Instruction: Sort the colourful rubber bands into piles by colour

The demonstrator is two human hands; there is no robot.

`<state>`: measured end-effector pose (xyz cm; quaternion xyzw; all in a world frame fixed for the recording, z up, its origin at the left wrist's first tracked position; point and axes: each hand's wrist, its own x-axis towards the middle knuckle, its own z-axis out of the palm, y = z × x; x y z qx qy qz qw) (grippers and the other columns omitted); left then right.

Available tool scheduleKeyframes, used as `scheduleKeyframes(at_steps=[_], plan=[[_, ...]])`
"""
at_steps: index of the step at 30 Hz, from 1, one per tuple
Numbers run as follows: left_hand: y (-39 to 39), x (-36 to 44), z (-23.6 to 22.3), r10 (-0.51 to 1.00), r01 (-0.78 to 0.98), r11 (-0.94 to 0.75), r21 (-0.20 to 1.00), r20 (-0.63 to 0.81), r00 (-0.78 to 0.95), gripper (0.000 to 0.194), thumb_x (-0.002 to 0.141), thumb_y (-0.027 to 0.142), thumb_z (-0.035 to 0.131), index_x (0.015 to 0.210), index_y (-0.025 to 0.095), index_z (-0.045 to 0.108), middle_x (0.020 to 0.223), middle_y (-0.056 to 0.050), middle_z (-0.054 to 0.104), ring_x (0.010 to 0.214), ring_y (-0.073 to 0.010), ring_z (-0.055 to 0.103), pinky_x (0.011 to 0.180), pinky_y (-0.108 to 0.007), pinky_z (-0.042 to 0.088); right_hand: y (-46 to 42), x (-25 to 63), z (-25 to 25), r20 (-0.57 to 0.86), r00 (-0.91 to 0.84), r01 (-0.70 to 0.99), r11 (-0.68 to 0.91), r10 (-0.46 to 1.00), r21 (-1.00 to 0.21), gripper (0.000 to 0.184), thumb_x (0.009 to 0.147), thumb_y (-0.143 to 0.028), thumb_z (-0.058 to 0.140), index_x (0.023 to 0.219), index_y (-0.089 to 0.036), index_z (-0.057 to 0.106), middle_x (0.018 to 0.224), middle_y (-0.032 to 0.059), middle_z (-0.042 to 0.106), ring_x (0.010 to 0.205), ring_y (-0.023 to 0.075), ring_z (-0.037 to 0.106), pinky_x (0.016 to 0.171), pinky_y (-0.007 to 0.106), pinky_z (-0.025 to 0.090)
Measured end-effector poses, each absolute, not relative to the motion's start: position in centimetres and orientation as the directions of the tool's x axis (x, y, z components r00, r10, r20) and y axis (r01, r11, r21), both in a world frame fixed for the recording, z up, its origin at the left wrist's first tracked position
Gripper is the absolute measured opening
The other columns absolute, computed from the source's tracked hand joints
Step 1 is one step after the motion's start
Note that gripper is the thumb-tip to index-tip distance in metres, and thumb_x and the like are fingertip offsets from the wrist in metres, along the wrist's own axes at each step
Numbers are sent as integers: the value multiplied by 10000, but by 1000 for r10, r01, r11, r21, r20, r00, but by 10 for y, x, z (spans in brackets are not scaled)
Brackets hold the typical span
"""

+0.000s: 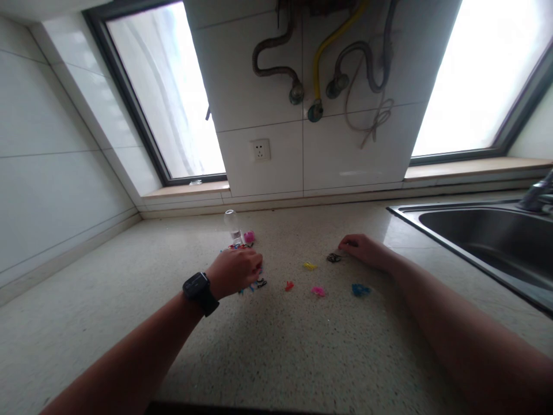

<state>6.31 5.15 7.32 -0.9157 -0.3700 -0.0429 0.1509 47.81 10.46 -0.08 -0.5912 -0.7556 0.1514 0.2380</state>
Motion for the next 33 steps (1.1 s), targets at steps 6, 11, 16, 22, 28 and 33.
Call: scheduleKeyframes(at_steps=[6, 11, 16, 22, 28, 33], plan=[[48, 66, 75, 664, 704, -687, -176, 241, 708, 116, 904, 259, 517, 875, 191, 606, 855, -32, 663, 769, -173, 622, 638, -280, 434, 102, 476, 2, 181, -179, 827, 248, 967, -505, 303, 873, -431, 540, 927, -198, 727, 874, 75, 741, 795, 224, 665, 727, 320, 483], [41, 74, 75, 622, 667, -741, -73, 300, 724, 63, 894, 197, 550, 909, 195, 611, 878, -22, 666, 808, -168, 615, 694, -289, 459, 99, 474, 6, 166, -167, 833, 229, 972, -504, 287, 873, -419, 554, 940, -205, 733, 902, 76, 745, 810, 223, 668, 742, 316, 493], [23, 92, 74, 549, 575, -816, 56, 381, 744, 75, 911, 183, 557, 941, 191, 625, 914, -31, 659, 857, -164, 598, 775, -312, 475, 97, 473, 7, 170, -166, 833, 230, 971, -503, 272, 876, -403, 562, 948, -205, 734, 910, 81, 748, 813, 220, 668, 747, 308, 499], [-1, 113, 69, 549, 519, -833, 189, 391, 739, 109, 929, 210, 557, 978, 209, 655, 969, -29, 654, 891, -156, 589, 795, -309, 490, 97, 472, 6, 175, -169, 839, 235, 970, -490, 272, 876, -405, 557, 949, -206, 728, 907, 76, 746, 797, 212, 665, 716, 297, 484], [-15, 128, 61, 500, 457, -866, 202, 384, 777, 290, 931, 216, 552, 1214, 224, 617, 1106, -55, 656, 1008, -182, 580, 878, -346, 510, 95, 468, 10, 180, -147, 854, 217, 973, -474, 282, 867, -403, 555, 945, -198, 732, 893, 78, 746, 789, 210, 657, 699, 296, 467], [-21, 137, 57, 456, 441, -889, 121, 306, 836, 504, 906, 215, 544, 1401, 183, 459, 1312, -95, 573, 1138, -234, 526, 965, -403, 498, 92, 464, 14, 183, -132, 870, 202, 974, -450, 274, 858, -390, 554, 935, -200, 735, 879, 72, 742, 774, 210, 652, 693, 304, 456]])
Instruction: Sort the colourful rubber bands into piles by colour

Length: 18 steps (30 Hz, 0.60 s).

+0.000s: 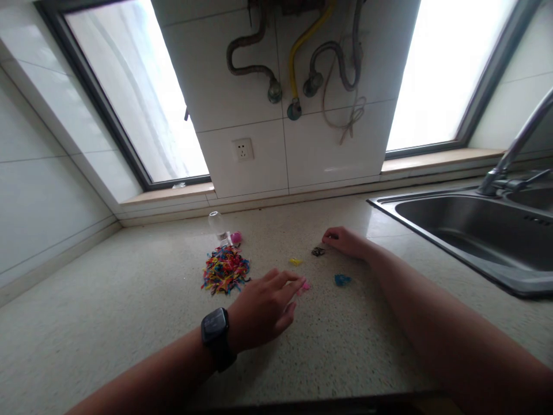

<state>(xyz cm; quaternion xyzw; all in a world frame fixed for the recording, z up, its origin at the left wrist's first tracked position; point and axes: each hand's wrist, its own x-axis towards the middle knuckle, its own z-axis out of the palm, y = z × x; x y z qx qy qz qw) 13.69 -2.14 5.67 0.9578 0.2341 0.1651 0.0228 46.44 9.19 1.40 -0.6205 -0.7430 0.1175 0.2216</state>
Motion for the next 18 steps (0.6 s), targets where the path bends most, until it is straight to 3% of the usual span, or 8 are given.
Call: scheduleKeyframes(at_steps=[3, 9, 18], plan=[[-21, 137, 56, 470, 458, -882, 112, 283, 836, 468, 901, 189, 524, 1367, 194, 488, 1271, -79, 594, 1105, -230, 531, 961, -405, 493, 92, 465, 13, 186, -134, 872, 205, 973, -444, 274, 857, -388, 552, 937, -201, 736, 874, 70, 740, 767, 207, 649, 693, 304, 456], [-21, 134, 55, 488, 482, -871, 89, 257, 834, 227, 902, 196, 522, 1096, 212, 637, 1113, -62, 643, 1021, -219, 546, 877, -373, 498, 94, 467, 11, 190, -146, 864, 219, 971, -454, 288, 858, -404, 548, 941, -205, 738, 873, 67, 745, 774, 204, 651, 676, 292, 453], [-23, 138, 50, 453, 461, -887, 2, 191, 871, 283, 894, 246, 553, 1166, 189, 606, 1126, -85, 654, 1023, -223, 552, 891, -370, 490, 95, 466, 10, 192, -136, 873, 209, 972, -441, 271, 857, -388, 550, 931, -205, 736, 879, 71, 739, 781, 206, 649, 689, 292, 458]])
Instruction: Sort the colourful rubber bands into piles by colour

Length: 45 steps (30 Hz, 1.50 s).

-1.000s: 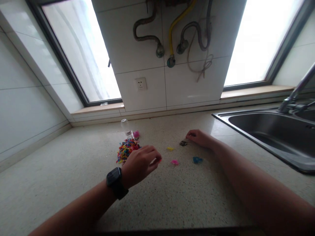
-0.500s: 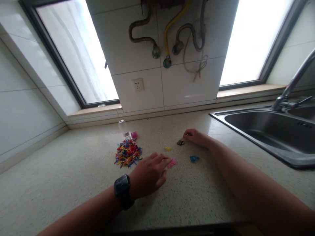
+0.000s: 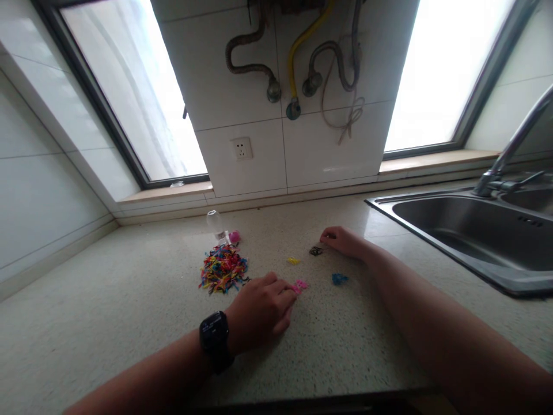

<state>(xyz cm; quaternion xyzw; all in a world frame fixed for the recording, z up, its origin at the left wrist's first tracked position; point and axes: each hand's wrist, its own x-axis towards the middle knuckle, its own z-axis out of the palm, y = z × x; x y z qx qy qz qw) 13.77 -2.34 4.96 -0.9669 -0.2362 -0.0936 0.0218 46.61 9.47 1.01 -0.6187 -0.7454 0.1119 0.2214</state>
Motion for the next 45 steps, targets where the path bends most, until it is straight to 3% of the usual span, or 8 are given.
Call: scheduleKeyframes(at_steps=[7, 21, 30, 34, 40, 45], plan=[[-23, 139, 46, 406, 429, -902, -57, 230, 884, 485, 916, 268, 518, 1389, 165, 490, 1297, -88, 622, 1017, -226, 551, 881, -383, 478, 94, 466, 10, 186, -145, 872, 214, 972, -440, 275, 869, -396, 541, 922, -199, 725, 867, 78, 739, 766, 209, 648, 678, 295, 460], [-23, 137, 43, 363, 403, -902, -157, 231, 903, 431, 939, 300, 478, 1342, 153, 519, 1333, -55, 603, 998, -230, 544, 834, -401, 481, 99, 470, 7, 183, -152, 869, 220, 971, -444, 285, 877, -421, 544, 932, -206, 722, 874, 77, 734, 771, 207, 651, 721, 304, 474], [-26, 136, 38, 212, 295, -924, -244, 315, 925, 296, 953, 250, 471, 1214, 178, 590, 1080, -53, 688, 863, -192, 572, 653, -347, 460, 101, 473, 2, 188, -159, 842, 233, 969, -487, 298, 869, -432, 553, 926, -193, 722, 854, 77, 733, 759, 207, 649, 699, 302, 468], [-40, 139, 41, 126, 202, -959, -199, 340, 932, 252, 977, 301, 441, 1157, 211, 593, 984, -14, 687, 773, -160, 572, 560, -318, 415, 101, 473, 3, 196, -173, 833, 250, 965, -494, 284, 871, -416, 548, 913, -195, 721, 847, 75, 730, 759, 207, 648, 689, 302, 458], [-63, 142, 35, 24, 44, -996, -78, 236, 972, 243, 986, 383, 445, 1146, 240, 560, 670, 54, 593, 547, -128, 510, 417, -295, 266, 99, 471, 5, 188, -173, 838, 245, 967, -487, 286, 863, -421, 549, 904, -197, 723, 843, 73, 728, 749, 205, 642, 678, 306, 449], [-64, 142, 27, -10, -1, -999, -40, 238, 971, 260, 996, 391, 448, 1188, 237, 531, 676, 61, 611, 551, -116, 533, 430, -284, 269, 101, 473, 3, 194, -170, 838, 245, 966, -487, 286, 862, -426, 550, 907, -201, 721, 847, 66, 727, 763, 202, 646, 687, 300, 455]])
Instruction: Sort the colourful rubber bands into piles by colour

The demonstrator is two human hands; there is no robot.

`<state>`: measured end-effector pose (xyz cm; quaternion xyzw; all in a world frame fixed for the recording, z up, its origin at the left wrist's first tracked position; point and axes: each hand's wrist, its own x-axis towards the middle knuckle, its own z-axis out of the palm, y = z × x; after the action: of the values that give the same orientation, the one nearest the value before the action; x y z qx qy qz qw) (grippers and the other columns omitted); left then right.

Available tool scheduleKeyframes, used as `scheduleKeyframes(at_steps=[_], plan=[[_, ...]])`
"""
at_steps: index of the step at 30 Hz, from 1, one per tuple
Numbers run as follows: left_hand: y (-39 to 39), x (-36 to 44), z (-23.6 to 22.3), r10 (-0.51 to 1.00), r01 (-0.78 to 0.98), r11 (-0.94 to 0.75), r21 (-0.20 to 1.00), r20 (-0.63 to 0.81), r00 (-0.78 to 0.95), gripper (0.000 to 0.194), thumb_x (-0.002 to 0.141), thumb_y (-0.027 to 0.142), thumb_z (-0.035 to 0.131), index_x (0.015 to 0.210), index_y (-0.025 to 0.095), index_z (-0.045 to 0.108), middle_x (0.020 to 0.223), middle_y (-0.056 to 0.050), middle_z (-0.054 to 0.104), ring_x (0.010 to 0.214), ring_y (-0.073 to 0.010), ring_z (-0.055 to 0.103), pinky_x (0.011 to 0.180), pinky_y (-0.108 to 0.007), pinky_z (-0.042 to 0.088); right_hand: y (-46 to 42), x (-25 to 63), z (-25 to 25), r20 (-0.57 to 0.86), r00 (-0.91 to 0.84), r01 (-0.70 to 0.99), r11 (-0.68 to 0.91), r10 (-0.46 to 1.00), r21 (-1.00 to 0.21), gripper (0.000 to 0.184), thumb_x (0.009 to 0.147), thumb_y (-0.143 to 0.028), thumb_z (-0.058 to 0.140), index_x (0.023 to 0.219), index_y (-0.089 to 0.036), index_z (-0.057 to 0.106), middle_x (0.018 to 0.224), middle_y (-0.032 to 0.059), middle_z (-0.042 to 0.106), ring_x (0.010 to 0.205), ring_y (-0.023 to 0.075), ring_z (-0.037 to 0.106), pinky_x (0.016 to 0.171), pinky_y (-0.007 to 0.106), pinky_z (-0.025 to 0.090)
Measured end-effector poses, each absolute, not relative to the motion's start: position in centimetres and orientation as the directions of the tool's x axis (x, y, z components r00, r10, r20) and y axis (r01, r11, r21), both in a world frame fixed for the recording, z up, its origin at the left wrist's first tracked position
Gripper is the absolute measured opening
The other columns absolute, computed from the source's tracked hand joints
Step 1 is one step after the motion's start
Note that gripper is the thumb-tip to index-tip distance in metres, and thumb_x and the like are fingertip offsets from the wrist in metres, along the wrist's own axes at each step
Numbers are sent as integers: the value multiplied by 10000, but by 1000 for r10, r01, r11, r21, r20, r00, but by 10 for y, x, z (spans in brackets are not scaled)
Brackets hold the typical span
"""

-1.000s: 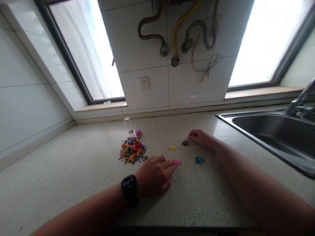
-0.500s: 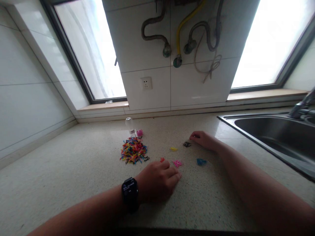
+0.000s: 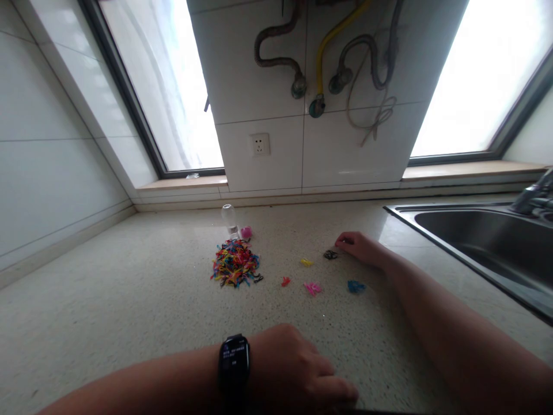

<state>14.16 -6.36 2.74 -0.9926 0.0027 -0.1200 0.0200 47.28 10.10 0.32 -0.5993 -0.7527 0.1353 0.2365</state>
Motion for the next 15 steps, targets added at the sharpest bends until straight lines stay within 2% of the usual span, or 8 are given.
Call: scheduleKeyframes(at_steps=[7, 15], plan=[[-62, 141, 27, 16, 14, -1000, 10, 246, 969, 269, 991, 402, 442, 1189, 251, 544, 705, 56, 644, 579, -111, 565, 454, -274, 298, 101, 473, 3, 196, -192, 833, 265, 962, -485, 292, 873, -427, 536, 906, -200, 716, 842, 62, 727, 758, 201, 646, 701, 306, 464], [-61, 141, 24, 8, 6, -1000, 8, 248, 969, 291, 977, 413, 468, 1209, 255, 545, 725, 62, 655, 593, -107, 571, 435, -277, 290, 102, 474, 0, 199, -186, 828, 262, 962, -495, 290, 861, -427, 545, 915, -200, 718, 866, 75, 731, 776, 210, 651, 721, 321, 474]])
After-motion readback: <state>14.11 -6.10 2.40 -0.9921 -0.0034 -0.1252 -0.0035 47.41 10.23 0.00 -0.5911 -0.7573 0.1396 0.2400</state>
